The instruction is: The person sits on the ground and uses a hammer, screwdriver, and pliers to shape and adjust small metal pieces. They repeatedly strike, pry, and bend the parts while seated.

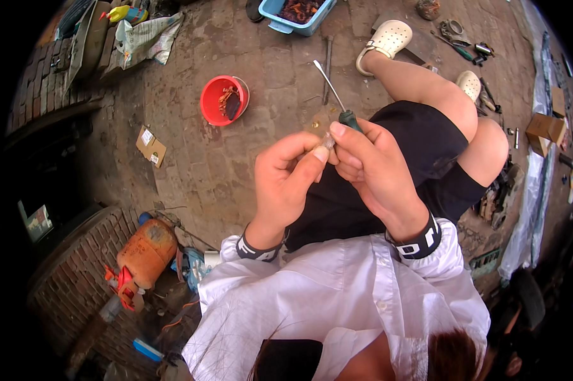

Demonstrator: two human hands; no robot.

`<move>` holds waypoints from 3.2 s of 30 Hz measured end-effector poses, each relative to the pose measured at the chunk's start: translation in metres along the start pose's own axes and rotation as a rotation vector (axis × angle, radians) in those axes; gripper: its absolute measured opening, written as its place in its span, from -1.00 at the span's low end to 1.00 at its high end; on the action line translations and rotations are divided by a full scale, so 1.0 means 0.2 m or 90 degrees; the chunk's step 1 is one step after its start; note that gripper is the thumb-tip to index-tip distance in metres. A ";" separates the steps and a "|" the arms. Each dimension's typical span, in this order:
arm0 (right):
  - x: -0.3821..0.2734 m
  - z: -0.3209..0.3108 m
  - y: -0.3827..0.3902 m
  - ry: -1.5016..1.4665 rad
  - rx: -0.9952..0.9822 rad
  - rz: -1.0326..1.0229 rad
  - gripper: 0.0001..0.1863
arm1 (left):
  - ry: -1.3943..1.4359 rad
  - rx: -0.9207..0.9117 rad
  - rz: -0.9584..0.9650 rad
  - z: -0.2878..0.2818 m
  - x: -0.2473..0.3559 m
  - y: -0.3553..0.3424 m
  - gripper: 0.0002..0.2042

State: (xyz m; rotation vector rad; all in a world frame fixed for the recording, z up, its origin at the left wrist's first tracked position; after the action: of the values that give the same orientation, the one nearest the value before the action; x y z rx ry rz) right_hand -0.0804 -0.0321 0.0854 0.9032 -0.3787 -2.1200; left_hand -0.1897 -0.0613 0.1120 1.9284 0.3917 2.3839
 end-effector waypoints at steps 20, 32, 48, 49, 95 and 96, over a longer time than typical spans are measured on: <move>-0.18 -0.03 0.11 0.243 0.138 -0.230 -0.75 | 0.009 0.037 -0.007 -0.02 0.02 -0.03 -0.81; -0.26 0.08 0.29 0.767 0.089 -0.536 -0.65 | 0.012 0.080 -0.004 -0.06 0.02 -0.04 -0.84; -0.22 0.12 0.29 0.889 0.096 -0.645 -0.56 | 0.016 0.095 -0.040 -0.09 0.00 -0.04 -0.84; -0.22 0.12 0.28 0.895 0.098 -0.650 -0.57 | 0.016 0.093 -0.041 -0.10 0.00 -0.04 -0.84; -0.09 0.14 0.26 0.768 0.141 -0.572 -0.57 | -0.162 0.278 0.158 -0.11 0.06 0.01 -0.83; -0.08 0.14 0.25 0.754 0.145 -0.569 -0.57 | -0.172 0.296 0.172 -0.11 0.05 0.01 -0.83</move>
State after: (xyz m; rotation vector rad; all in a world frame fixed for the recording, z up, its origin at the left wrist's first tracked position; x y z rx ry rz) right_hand -0.0653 -0.0532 0.1398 2.5616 0.5054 -1.7778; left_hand -0.2125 -0.0653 0.1190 2.6179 0.7666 2.2781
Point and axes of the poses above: each hand's wrist, its own y-axis away from the middle knuckle, its own z-axis out of the palm, x = y × z, the point moved 7 cm from there along -y, towards the middle knuckle
